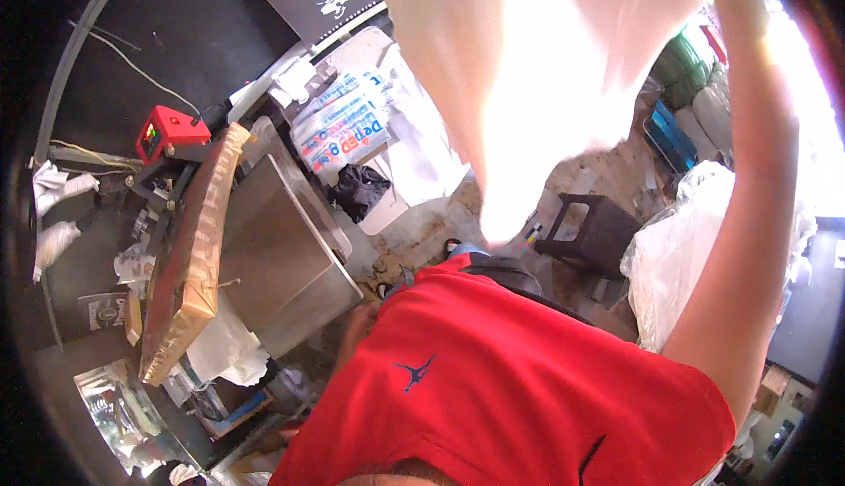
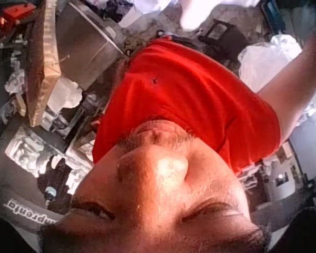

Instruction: The person screen prints tote bags by positioning each bag under a printing screen, spreading ink across the screen using a squeegee, and lifting the screen frame to remove the printed bags.

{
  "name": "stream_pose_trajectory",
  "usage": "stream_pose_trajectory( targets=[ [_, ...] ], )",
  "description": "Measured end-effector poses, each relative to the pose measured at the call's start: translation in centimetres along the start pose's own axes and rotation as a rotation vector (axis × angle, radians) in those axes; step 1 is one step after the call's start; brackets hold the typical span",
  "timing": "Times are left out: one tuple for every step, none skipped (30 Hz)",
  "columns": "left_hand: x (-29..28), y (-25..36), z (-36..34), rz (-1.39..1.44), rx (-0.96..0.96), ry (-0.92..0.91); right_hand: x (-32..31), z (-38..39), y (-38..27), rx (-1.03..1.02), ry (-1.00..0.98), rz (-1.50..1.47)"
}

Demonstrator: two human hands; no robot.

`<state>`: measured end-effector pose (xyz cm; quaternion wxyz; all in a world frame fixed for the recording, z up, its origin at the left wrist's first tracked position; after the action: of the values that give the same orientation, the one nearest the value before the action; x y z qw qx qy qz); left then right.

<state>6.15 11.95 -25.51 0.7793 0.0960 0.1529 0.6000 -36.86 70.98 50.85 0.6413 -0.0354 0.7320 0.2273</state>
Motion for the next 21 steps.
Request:
stream_pose_trajectory(
  targets=[
    [0.3, 1.2, 0.0, 0.046, 0.046, 0.002, 2.0, -1.4, 1.7, -0.002, 0.000, 0.008],
    [0.4, 2.7, 1.1, 0.096, 0.092, 0.012, 4.4, -2.7, 1.6, -0.013, -0.092, -0.008],
    [0.7, 4.5, 2.1, 0.120, 0.123, 0.023, 6.5, -3.4, 1.7, -0.015, -0.184, -0.020],
    [0.9, 6.2, 3.2, 0.123, 0.150, 0.040, 8.6, -3.9, 1.8, -0.015, -0.277, -0.034],
    [0.9, 5.9, 3.8, 0.129, 0.156, 0.074, 10.2, -5.0, 1.2, -0.037, -0.358, -0.048],
    [0.8, 6.4, 4.0, 0.115, 0.161, 0.094, 12.5, -5.3, 1.5, -0.034, -0.453, -0.066],
    [0.4, 5.8, 4.3, 0.101, 0.169, 0.144, 13.9, -6.9, 0.6, -0.030, -0.425, -0.072],
    [-0.2, 3.1, 3.3, 0.113, 0.158, 0.161, 15.6, -9.4, -0.5, -0.041, -0.391, -0.082],
    [-1.7, 1.3, 2.2, -0.195, 0.446, 0.295, 18.7, -13.5, 0.4, 0.005, -0.268, -0.300],
    [-1.3, 0.7, 2.0, -0.344, 0.591, 0.343, 22.3, -17.2, 0.7, 0.054, -0.144, -0.503],
    [-1.3, 1.7, 3.2, -0.527, 0.721, 0.400, 27.8, -17.8, 1.5, 0.071, -0.162, -0.521],
    [-1.2, 1.0, 3.6, -0.422, 0.419, 0.317, 30.2, -18.6, 0.8, 0.035, 0.093, -0.638],
    [-1.3, 0.4, 4.6, -0.341, 0.114, 0.221, 32.8, -16.8, 1.1, 0.032, 0.343, -0.758],
    [-1.2, 1.9, 6.4, -0.365, 0.099, 0.219, 37.0, -14.7, 0.5, -0.009, 0.321, -0.821],
    [-0.2, 1.8, 8.7, -0.363, 0.121, 0.130, 40.3, -13.8, -2.2, -0.091, 0.292, -0.899],
    [1.0, 3.6, 8.8, -0.397, 0.189, -0.004, 48.3, -9.0, -0.7, 0.089, 0.116, -0.764],
    [2.2, 5.8, 8.5, -0.437, 0.215, -0.057, 53.9, -3.0, 2.6, 0.291, -0.064, -0.610],
    [2.5, 4.6, 11.7, -0.344, 0.183, 0.010, 58.4, -1.3, -4.0, 0.543, -0.474, -0.867],
    [4.0, 8.1, 12.3, -0.323, 0.255, -0.039, 62.0, 5.3, -0.3, 0.496, -0.441, -0.690],
    [4.1, 9.0, 15.4, -0.298, 0.197, 0.021, 61.7, 5.7, -7.2, 0.510, -0.390, -0.654],
    [5.7, 12.0, 17.9, -0.249, 0.249, -0.100, 57.9, 8.9, -11.5, 0.580, -0.326, -0.597]
  ],
)
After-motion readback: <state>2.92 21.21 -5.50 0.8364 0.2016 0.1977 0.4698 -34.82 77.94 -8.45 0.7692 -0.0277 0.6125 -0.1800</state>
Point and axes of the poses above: each hand's wrist, its own z-axis away from the middle knuckle, its own x-axis out of the palm, y = z × x, the point moved 7 cm from there along -z, towards the middle knuckle, and after that the axes turned 6 degrees about -z, right-handed, at the moved point
